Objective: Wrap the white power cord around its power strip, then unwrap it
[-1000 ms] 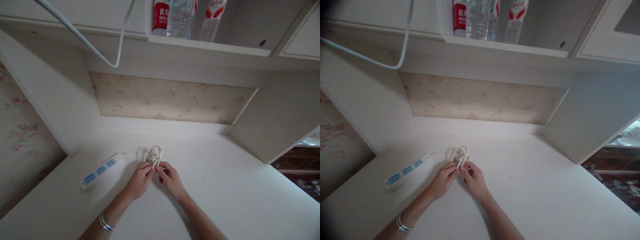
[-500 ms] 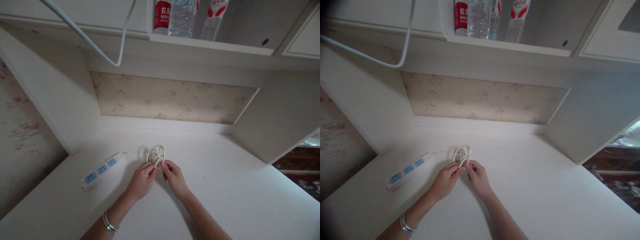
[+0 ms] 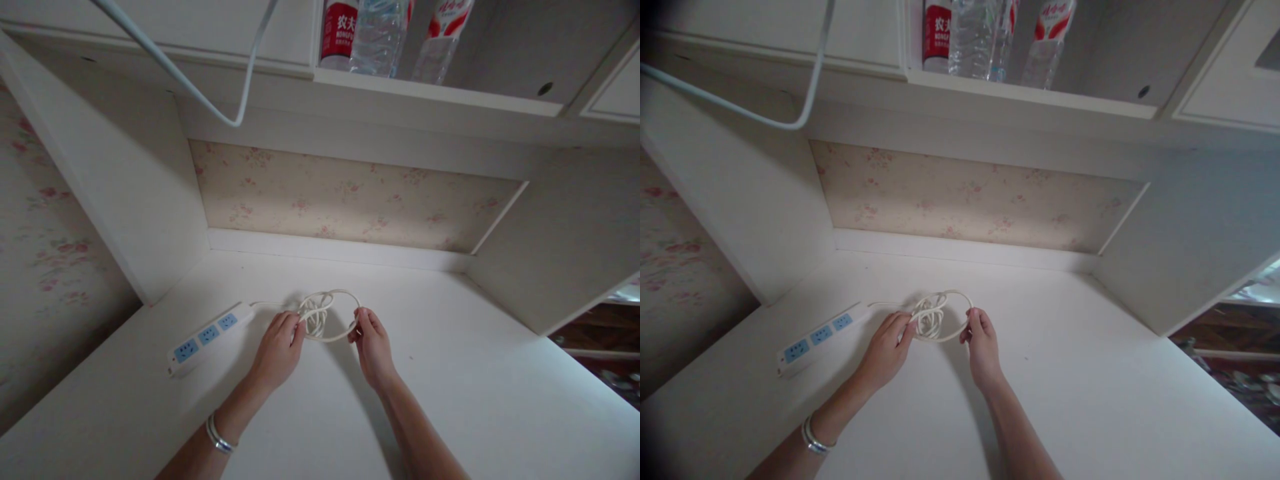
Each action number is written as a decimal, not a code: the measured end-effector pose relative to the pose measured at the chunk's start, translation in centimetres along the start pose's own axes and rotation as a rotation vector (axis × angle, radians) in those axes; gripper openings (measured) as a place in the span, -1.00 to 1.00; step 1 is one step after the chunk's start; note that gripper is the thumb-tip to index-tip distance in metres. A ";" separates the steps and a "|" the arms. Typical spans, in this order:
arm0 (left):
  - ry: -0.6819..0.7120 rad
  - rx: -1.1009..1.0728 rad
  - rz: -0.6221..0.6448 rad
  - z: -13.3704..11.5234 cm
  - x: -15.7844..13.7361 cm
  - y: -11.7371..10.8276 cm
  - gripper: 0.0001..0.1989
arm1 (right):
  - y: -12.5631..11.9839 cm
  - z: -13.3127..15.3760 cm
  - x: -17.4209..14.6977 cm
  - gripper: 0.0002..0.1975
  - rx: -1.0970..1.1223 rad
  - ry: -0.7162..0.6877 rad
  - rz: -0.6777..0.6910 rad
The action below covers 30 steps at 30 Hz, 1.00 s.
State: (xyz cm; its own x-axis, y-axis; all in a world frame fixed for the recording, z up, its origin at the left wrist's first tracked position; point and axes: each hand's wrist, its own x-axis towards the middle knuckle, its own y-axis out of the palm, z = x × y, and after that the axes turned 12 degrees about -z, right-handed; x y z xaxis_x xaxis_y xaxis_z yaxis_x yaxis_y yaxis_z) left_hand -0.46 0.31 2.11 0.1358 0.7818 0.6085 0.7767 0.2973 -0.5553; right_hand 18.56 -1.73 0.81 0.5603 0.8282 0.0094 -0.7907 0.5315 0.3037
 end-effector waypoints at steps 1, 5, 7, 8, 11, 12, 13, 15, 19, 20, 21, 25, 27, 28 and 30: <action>-0.026 -0.023 0.008 0.2 0.0 0.1 -0.75 | 0.1 0.2 -0.1 -0.72 0.034 0.026 0.008; -0.100 -0.066 0.052 0.6 -0.1 0.3 -0.72 | 0.7 1.1 -0.9 -0.70 0.145 0.161 0.118; -0.104 -0.069 0.038 0.8 -0.2 0.5 -0.72 | 0.8 1.5 -1.1 -0.69 0.176 0.221 0.171; -0.104 -0.065 0.032 0.8 -0.2 0.6 -0.72 | 0.8 1.6 -1.1 -0.69 0.188 0.241 0.183; -0.117 -0.027 0.019 1.0 -0.3 1.0 -0.72 | 0.3 1.8 -0.5 -0.68 0.234 0.278 0.144; -0.120 -0.010 0.014 1.0 -0.3 1.1 -0.72 | 0.1 1.8 -0.2 -0.67 0.242 0.283 0.118; -0.120 0.007 0.009 1.0 -0.3 1.2 -0.73 | -0.1 1.7 0.1 -0.67 0.241 0.281 0.096; -0.113 0.038 0.002 1.1 -0.3 1.3 -0.73 | -0.3 1.4 0.6 -0.66 0.191 0.234 0.048; -0.125 0.099 -0.008 1.4 -0.4 1.5 -0.74 | -0.3 0.5 0.9 -0.67 -0.122 -0.140 -0.104; -0.132 0.116 -0.004 1.5 -0.4 1.5 -0.74 | -0.3 0.3 0.8 -0.65 -0.225 -0.284 -0.125; -0.138 0.133 0.008 1.7 -0.5 1.5 -0.73 | -0.3 0.1 0.6 -0.63 -0.334 -0.426 -0.119; -0.134 0.184 0.089 2.2 -0.7 1.6 -0.73 | -0.3 0.0 -0.6 -0.67 -0.790 -0.851 0.077; -0.125 0.189 0.101 2.3 -0.7 1.8 -0.75 | -0.3 0.3 -1.0 -0.66 -0.958 -0.976 0.127; -0.122 0.187 0.098 2.3 -0.7 1.8 -0.75 | -0.3 0.5 -1.2 -0.64 -1.013 -1.027 0.122; -0.118 0.176 0.087 2.4 -0.7 1.9 -0.75 | -0.2 0.9 -1.4 -0.60 -1.089 -1.098 0.087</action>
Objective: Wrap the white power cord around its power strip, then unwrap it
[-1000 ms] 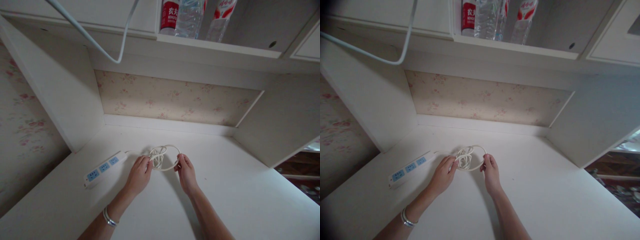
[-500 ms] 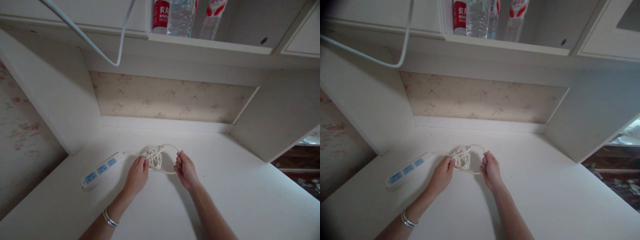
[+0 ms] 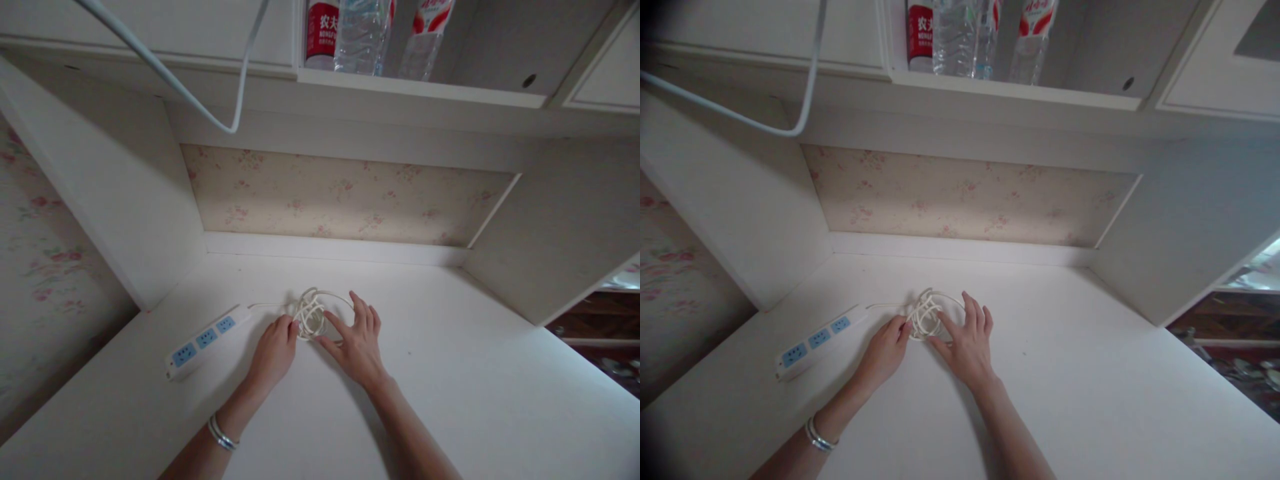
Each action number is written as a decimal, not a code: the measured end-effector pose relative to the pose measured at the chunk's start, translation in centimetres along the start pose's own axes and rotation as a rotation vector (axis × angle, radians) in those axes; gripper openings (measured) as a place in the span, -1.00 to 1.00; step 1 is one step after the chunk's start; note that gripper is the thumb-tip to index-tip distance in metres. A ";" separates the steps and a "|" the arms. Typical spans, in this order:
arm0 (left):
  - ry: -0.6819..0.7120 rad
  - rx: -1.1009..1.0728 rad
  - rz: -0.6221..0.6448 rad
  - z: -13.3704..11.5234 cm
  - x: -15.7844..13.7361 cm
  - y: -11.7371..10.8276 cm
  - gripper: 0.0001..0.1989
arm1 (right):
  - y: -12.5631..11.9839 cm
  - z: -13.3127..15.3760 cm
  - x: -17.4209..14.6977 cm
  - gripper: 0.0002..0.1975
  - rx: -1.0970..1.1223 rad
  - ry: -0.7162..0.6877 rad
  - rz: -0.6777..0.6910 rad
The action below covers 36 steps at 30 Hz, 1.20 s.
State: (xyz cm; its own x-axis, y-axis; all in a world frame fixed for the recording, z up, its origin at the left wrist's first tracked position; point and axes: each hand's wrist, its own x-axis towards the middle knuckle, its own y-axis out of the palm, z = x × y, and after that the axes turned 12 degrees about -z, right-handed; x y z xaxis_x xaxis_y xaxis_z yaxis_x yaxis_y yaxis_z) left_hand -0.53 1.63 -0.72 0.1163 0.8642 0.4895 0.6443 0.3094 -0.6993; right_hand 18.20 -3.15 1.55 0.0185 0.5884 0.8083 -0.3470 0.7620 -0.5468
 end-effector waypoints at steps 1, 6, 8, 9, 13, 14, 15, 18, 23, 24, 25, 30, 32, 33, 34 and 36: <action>0.001 -0.008 -0.004 0.0 0.0 0.0 -0.75 | -0.1 0.1 0.1 -0.59 -0.035 -0.022 -0.006; -0.017 -0.045 0.001 -0.1 0.0 -0.1 -0.75 | 0.1 0.5 0.0 -0.61 -0.048 -0.198 0.086; -0.017 -0.048 0.005 -0.2 0.0 -0.1 -0.75 | 0.5 0.4 -0.3 -0.67 0.020 -0.256 0.159; -0.016 -0.049 0.007 -0.2 0.0 -0.1 -0.75 | 0.8 0.4 -0.5 -0.73 0.052 -0.261 0.188; -0.007 -0.070 -0.006 -0.3 0.1 0.0 -0.74 | 1.4 -0.1 -0.8 -0.87 0.094 -0.181 0.236; -0.006 -0.081 -0.015 -0.3 0.1 0.0 -0.74 | 1.4 -0.2 -0.8 -0.88 0.093 -0.166 0.237; -0.007 -0.091 -0.025 -0.3 0.1 0.0 -0.74 | 1.3 -0.3 -0.8 -0.87 0.094 -0.155 0.235; -0.035 -0.106 -0.043 -0.2 0.2 -0.1 -0.75 | 0.9 -0.4 -0.6 -0.85 0.124 -0.108 0.205; -0.067 -0.097 -0.071 -0.1 0.5 -0.2 -0.74 | 0.7 -0.6 -0.4 -0.80 0.199 0.024 0.129; -0.068 -0.101 -0.072 -0.1 0.5 -0.2 -0.74 | 0.8 -0.6 -0.4 -0.79 0.211 0.039 0.120; -0.070 -0.108 -0.072 -0.2 0.5 -0.3 -0.75 | 0.9 -0.6 -0.4 -0.79 0.215 0.049 0.111; -0.030 -0.165 -0.069 -1.4 0.0 -1.1 -0.75 | 0.9 0.4 -0.6 -0.82 0.163 0.003 0.092; -0.007 -0.167 -0.062 -2.3 -0.5 -1.3 -0.74 | 0.9 0.9 -0.7 -0.82 0.164 0.001 0.081; -0.002 -0.159 -0.057 -2.7 -0.7 -1.4 -0.74 | 1.0 1.1 -0.8 -0.81 0.176 0.026 0.070; 0.001 -0.147 -0.050 -3.1 -0.9 -1.3 -0.74 | 1.2 1.2 -0.8 -0.80 0.193 0.069 0.057; -0.002 -0.118 -0.050 -3.7 -1.3 -1.2 -0.75 | 1.4 1.3 -0.7 -0.75 0.253 0.191 0.032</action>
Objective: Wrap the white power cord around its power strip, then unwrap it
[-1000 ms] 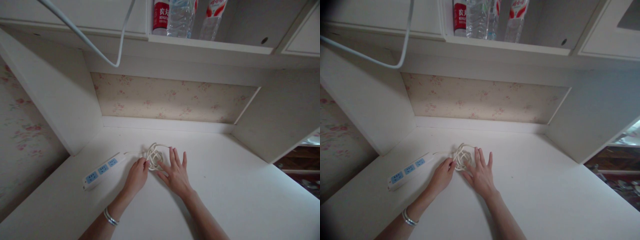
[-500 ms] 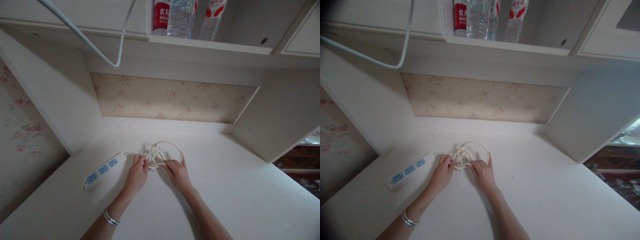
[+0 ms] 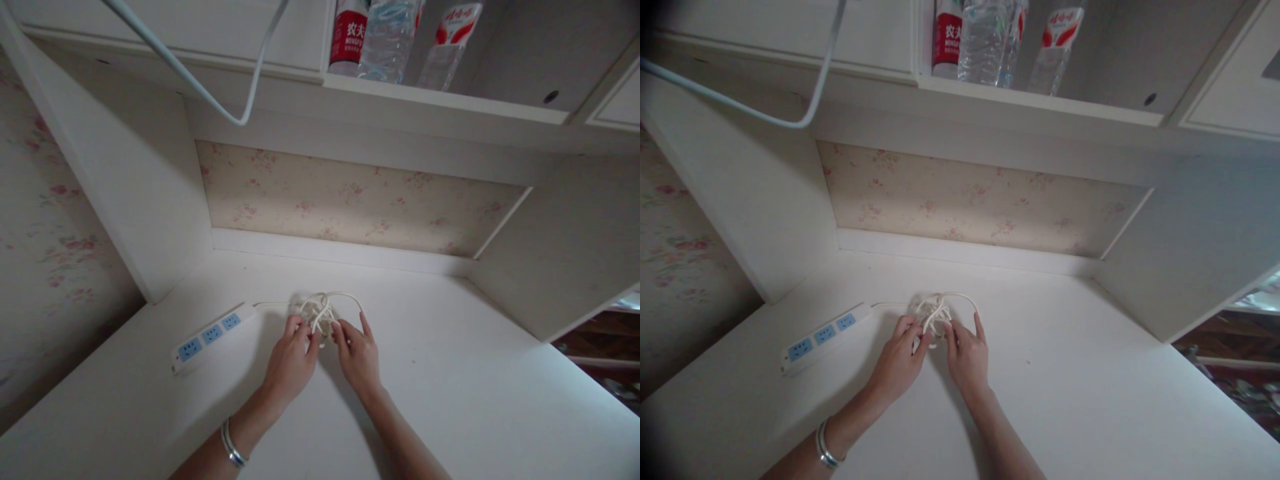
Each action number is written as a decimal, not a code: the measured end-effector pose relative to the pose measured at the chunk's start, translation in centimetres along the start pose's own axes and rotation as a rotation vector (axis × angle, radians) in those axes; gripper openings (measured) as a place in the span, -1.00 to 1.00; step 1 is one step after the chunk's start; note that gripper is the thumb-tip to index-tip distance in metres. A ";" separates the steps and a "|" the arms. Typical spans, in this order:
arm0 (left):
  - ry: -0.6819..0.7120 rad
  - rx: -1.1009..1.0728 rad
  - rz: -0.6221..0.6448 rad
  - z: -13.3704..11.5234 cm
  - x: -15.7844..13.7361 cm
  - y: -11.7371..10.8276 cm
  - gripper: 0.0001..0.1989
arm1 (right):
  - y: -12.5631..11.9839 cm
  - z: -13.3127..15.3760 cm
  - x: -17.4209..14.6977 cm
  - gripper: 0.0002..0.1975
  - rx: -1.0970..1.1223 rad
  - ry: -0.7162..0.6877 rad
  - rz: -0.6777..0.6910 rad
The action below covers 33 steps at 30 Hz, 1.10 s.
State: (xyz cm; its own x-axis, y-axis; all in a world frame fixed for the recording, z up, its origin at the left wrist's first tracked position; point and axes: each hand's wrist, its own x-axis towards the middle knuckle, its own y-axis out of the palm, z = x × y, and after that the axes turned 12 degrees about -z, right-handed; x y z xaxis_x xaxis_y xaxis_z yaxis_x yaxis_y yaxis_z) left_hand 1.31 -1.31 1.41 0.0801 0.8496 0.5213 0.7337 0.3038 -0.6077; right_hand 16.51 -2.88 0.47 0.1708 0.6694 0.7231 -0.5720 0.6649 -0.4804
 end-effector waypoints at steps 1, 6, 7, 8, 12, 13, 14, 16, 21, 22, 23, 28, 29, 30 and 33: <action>-0.007 0.014 -0.010 -0.2 -0.1 0.1 -0.75 | 0.0 -0.1 0.1 -0.73 0.042 0.072 -0.011; -0.077 0.042 -0.108 0.8 0.6 -0.1 -0.75 | -0.7 -1.2 0.7 -0.70 0.309 0.462 -0.023; -0.093 0.043 -0.129 1.3 0.9 -0.2 -0.75 | -1.0 -1.6 0.9 -0.71 0.396 0.529 -0.043; -0.106 0.043 -0.146 1.8 1.2 -0.3 -0.75 | -1.3 -1.9 1.1 -0.72 0.502 0.595 -0.078; -0.114 -0.010 -0.164 3.6 2.1 -0.6 -0.77 | -2.5 -2.8 2.2 -0.78 1.030 0.849 -0.247; -0.100 -0.042 -0.156 3.7 2.2 -0.6 -0.78 | -2.8 -2.9 2.5 -0.80 1.149 0.891 -0.270; -0.080 -0.081 -0.144 3.7 2.2 -0.6 -0.78 | -3.0 -3.0 2.7 -0.81 1.252 0.926 -0.288; -0.026 -0.160 -0.111 3.3 2.1 -0.8 -0.79 | -3.4 -3.2 3.1 -0.84 1.407 0.983 -0.325; 0.165 -0.209 -0.001 1.3 1.0 -1.1 -0.81 | -4.0 -4.5 3.3 -0.93 1.623 1.027 -0.432; 0.196 -0.195 0.021 1.0 0.7 -1.0 -0.81 | -4.1 -4.7 3.3 -0.93 1.640 1.011 -0.442; 0.221 -0.178 0.034 0.8 0.5 -1.0 -0.81 | -4.2 -4.8 3.3 -0.94 1.651 0.994 -0.444; 0.260 -0.027 -0.047 0.4 -0.3 -0.6 -0.88 | -4.4 -3.4 3.3 -0.89 1.699 0.975 -0.368; 0.260 -0.004 -0.067 0.4 -0.2 -0.7 -0.89 | -4.4 -2.9 3.3 -0.89 1.706 0.985 -0.345; 0.258 0.008 -0.083 0.5 -0.1 -0.8 -0.88 | -4.5 -2.5 3.3 -0.89 1.716 0.994 -0.323; 0.231 -0.019 -0.125 1.0 0.7 -1.2 -0.84 | -4.7 -2.1 3.4 -0.91 1.767 1.003 -0.299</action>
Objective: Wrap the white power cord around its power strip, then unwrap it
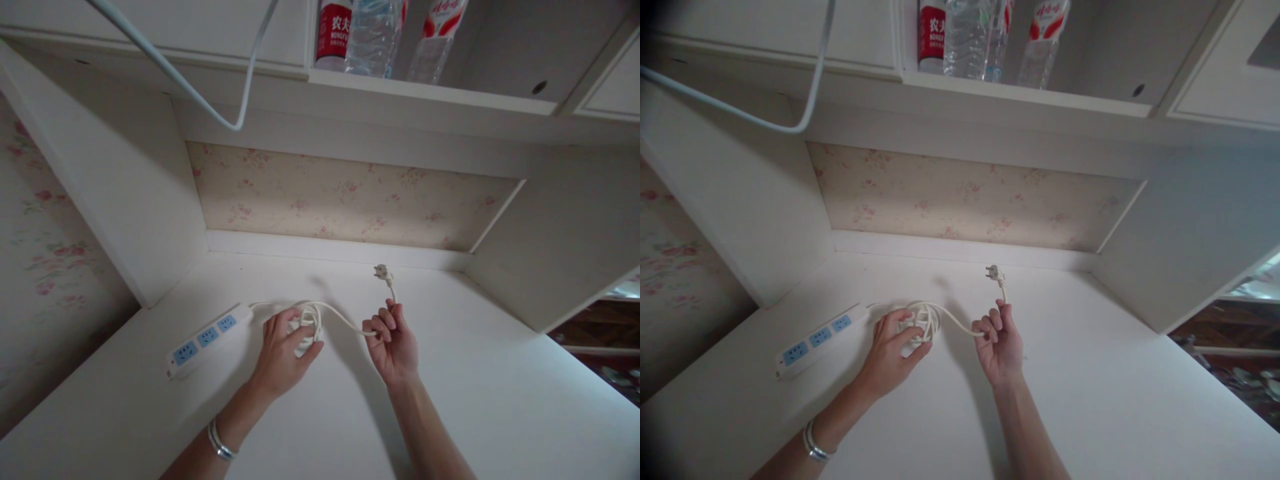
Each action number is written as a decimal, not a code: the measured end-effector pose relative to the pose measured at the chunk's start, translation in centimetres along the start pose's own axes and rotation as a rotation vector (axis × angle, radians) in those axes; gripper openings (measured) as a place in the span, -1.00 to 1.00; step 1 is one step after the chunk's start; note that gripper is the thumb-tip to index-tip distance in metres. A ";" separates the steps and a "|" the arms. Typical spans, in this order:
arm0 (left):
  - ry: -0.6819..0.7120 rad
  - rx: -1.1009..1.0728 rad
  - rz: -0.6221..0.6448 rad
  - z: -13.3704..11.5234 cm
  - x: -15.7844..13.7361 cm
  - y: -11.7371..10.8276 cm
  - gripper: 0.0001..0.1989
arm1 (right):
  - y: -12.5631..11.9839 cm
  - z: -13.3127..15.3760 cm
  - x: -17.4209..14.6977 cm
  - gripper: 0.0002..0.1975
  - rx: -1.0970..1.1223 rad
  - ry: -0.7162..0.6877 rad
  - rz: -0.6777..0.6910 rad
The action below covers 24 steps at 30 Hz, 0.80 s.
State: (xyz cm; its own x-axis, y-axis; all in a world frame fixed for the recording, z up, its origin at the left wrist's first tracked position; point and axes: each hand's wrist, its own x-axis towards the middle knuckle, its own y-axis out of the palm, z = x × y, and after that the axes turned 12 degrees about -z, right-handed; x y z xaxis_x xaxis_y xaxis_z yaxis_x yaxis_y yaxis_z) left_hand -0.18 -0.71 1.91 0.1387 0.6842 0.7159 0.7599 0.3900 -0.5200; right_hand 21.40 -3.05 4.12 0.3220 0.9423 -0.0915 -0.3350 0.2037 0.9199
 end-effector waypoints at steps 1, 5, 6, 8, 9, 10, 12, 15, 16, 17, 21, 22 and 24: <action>-0.032 -0.018 -0.032 0.4 0.2 -0.1 -0.82 | -0.1 0.1 0.0 -0.91 0.010 -0.004 0.003; -0.202 -0.127 -0.104 2.1 0.9 0.3 -0.73 | -0.7 1.1 0.5 -0.90 0.017 -0.067 -0.013; -0.237 -0.163 -0.080 2.5 0.9 0.5 -0.70 | -0.8 1.3 0.7 -0.88 0.020 -0.085 -0.021; -0.301 -0.238 -0.020 3.0 1.0 0.8 -0.69 | -1.0 1.6 0.9 -0.86 0.025 -0.119 -0.036; -0.329 -0.272 -0.001 3.1 1.0 0.9 -0.71 | -1.0 1.7 1.0 -0.86 0.023 -0.134 -0.042; -0.355 -0.304 0.009 3.2 1.0 1.0 -0.72 | -0.9 1.7 1.0 -0.85 0.018 -0.144 -0.047; -0.409 -0.366 0.026 3.2 0.9 1.1 -0.75 | -0.8 1.5 0.9 -0.85 0.012 -0.142 -0.047; -0.524 -0.486 0.069 2.9 0.8 1.2 -0.76 | -0.5 0.9 0.7 -0.85 0.017 -0.079 -0.016; -0.556 -0.533 0.086 2.7 0.8 1.3 -0.74 | -0.4 0.6 0.6 -0.84 0.016 -0.055 -0.003; -0.580 -0.580 0.102 2.6 0.8 1.3 -0.73 | -0.4 0.4 0.5 -0.84 0.010 -0.036 0.009; -0.633 -0.680 0.162 1.7 0.9 0.9 -0.69 | -0.4 -0.6 0.3 -0.86 -0.075 -0.024 0.038; -0.646 -0.697 0.187 1.4 0.9 0.7 -0.68 | -0.4 -0.8 0.2 -0.86 -0.107 -0.025 0.042; -0.670 -0.754 0.259 1.0 1.0 0.4 -0.65 | -0.4 -1.2 0.1 -0.86 -0.169 -0.019 0.043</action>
State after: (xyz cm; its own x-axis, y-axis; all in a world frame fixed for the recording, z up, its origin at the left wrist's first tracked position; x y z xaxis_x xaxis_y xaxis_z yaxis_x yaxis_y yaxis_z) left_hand -0.35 0.70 1.96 0.1485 0.9840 0.0981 0.9888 -0.1463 -0.0301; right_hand 20.52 -2.76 3.25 0.3204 0.9462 -0.0447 -0.4924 0.2067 0.8455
